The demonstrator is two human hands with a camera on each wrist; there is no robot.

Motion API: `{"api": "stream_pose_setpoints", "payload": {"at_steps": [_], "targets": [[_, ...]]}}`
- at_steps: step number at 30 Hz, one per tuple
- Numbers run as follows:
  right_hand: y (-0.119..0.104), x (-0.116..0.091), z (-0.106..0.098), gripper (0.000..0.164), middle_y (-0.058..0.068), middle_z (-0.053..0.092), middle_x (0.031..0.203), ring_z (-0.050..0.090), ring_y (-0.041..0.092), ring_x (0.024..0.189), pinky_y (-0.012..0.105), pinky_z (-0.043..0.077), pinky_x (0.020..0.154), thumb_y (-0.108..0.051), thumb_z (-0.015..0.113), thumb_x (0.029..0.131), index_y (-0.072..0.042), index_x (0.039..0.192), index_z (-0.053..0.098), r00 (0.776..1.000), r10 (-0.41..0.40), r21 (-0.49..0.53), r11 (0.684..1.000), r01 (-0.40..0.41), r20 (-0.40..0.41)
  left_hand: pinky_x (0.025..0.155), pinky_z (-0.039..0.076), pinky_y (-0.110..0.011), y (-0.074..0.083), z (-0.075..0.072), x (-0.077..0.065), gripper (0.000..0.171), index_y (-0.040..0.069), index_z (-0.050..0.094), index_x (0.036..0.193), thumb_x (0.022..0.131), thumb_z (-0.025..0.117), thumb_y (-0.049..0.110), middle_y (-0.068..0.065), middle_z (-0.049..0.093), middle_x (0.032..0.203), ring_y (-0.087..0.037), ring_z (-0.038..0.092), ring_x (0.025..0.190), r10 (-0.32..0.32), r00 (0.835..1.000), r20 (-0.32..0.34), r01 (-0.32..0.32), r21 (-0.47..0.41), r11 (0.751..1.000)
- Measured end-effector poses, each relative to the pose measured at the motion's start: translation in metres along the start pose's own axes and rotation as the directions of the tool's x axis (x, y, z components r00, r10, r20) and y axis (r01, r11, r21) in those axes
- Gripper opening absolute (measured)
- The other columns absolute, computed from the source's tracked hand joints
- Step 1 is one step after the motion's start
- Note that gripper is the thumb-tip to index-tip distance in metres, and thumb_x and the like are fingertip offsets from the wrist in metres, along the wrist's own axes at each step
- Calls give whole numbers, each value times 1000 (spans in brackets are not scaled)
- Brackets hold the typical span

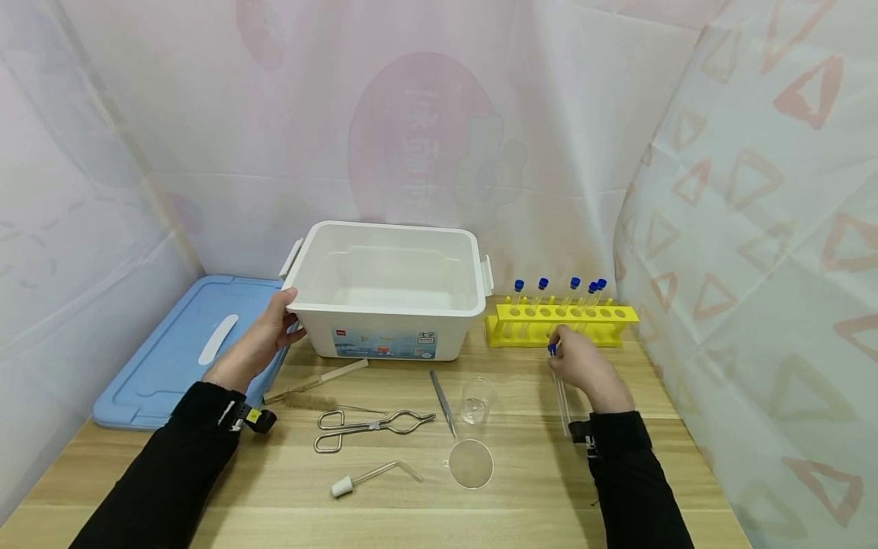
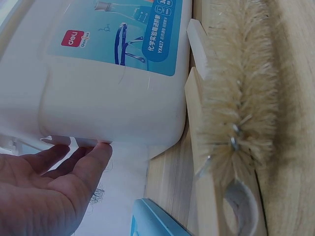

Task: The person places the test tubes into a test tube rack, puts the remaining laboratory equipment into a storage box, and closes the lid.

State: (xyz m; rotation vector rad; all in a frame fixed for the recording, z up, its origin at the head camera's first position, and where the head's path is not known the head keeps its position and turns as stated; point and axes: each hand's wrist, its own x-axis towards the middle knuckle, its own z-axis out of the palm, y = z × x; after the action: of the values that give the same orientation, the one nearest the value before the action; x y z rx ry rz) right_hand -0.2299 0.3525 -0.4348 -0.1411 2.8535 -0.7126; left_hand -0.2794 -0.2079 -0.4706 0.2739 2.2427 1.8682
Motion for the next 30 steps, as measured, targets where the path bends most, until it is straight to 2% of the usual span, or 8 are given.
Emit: {"api": "stream_pose_setpoints", "payload": {"at_steps": [10,16,19,24,30], "targets": [[-8,-5,-9,30,30,70,120,70,34,99,40,61,79,0,69,115,12,141,59,993,-28,12,999,30,-119,152,21,-76,-1,0,1,90,22,6,192,120,26,73,-22,4,198,-51,5,186,-5,1000,3,5,3,1000],[-13,-7,-14,33,33,70,127,74,47,114,56,68,92,-3,68,116,11,144,60,974,-51,14,998,56,-220,152,21,-76,-1,0,0,90,21,7,192,120,26,72,-24,6,198,-51,6,186,0,1000,5,0,-3,1000],[-15,-7,-15,32,34,71,128,76,50,116,63,69,96,-3,70,115,11,143,61,957,-72,2,997,75,-281,152,20,-76,0,0,0,90,20,8,192,120,26,71,-24,8,197,-51,6,186,2,1000,7,-2,-7,1000],[-18,-7,-16,34,34,69,135,75,52,123,64,70,97,-4,69,116,9,147,61,927,-82,6,996,91,-365,152,20,-76,1,1,1,90,20,7,192,120,26,71,-24,6,198,-50,5,186,6,1000,5,-6,-3,1000],[-21,-8,-15,34,34,69,140,73,53,126,67,69,101,-4,69,116,9,147,61,875,-100,5,993,116,-474,152,22,-76,0,2,1,89,21,6,192,121,26,70,-24,5,198,-50,5,186,3,1000,0,-3,2,1000]]}}
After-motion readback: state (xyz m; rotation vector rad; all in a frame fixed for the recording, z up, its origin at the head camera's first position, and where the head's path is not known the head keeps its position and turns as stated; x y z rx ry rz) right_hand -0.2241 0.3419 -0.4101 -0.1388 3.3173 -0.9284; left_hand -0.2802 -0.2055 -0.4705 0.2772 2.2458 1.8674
